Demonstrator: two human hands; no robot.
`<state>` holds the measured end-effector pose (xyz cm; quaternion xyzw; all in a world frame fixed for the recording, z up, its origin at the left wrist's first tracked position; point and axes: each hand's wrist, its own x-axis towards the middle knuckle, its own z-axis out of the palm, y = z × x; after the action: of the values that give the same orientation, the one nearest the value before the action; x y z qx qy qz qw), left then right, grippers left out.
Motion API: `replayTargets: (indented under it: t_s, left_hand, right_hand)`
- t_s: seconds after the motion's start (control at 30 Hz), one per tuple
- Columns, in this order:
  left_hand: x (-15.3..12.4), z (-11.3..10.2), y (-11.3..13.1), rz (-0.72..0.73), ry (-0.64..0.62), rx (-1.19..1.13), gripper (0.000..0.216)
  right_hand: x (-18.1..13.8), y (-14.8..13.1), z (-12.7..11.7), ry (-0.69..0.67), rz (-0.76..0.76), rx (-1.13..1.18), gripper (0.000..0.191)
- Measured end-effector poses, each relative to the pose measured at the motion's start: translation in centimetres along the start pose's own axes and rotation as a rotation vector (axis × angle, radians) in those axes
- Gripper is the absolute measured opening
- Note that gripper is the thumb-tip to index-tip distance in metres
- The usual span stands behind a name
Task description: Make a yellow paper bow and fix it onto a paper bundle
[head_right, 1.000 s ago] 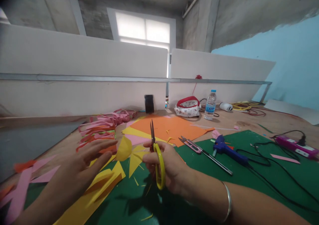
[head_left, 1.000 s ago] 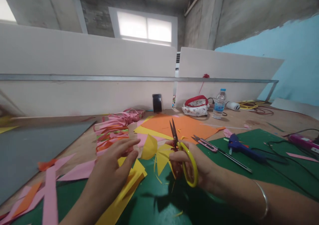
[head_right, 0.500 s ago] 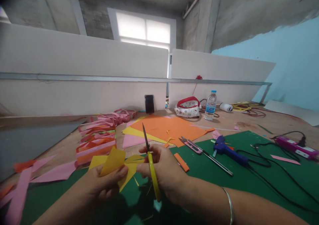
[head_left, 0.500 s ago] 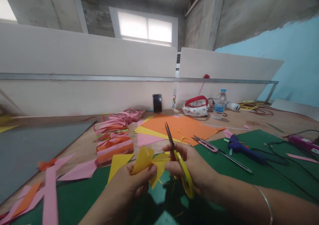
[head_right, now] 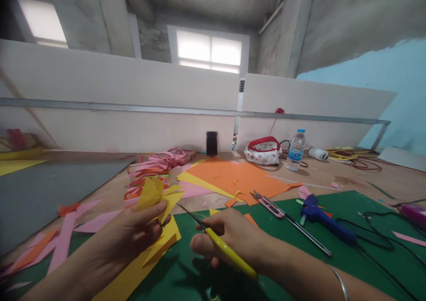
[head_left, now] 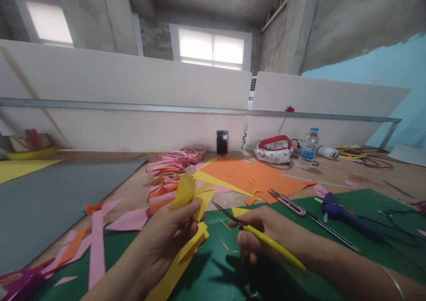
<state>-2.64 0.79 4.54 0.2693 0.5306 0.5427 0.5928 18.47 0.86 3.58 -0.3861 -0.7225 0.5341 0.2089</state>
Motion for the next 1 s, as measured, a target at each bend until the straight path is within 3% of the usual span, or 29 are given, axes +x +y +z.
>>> replayTargets:
  t_s: [0.27,0.53,0.67,1.0]
  left_hand:
    - [-0.2,-0.1,-1.3,0.082,-0.165,0.171,0.022]
    - [-0.7,0.4,-1.3,0.114,-0.164,0.233,0.025]
    - [-0.6,0.5,-1.5,0.082,-0.169,0.245,0.037]
    - [-1.1,0.7,-1.5,0.09,-0.141,0.293,0.032]
  right_hand:
    - [0.0,-0.4,0.5,0.004,0.004,-0.028,0.049]
    - [0.3,0.3,1.3,0.062,0.038,-0.008,0.044]
    - [0.5,0.8,1.5,0.079,0.039,0.014,0.048]
    - [0.3,0.3,1.5,0.067,0.03,0.014,0.059]
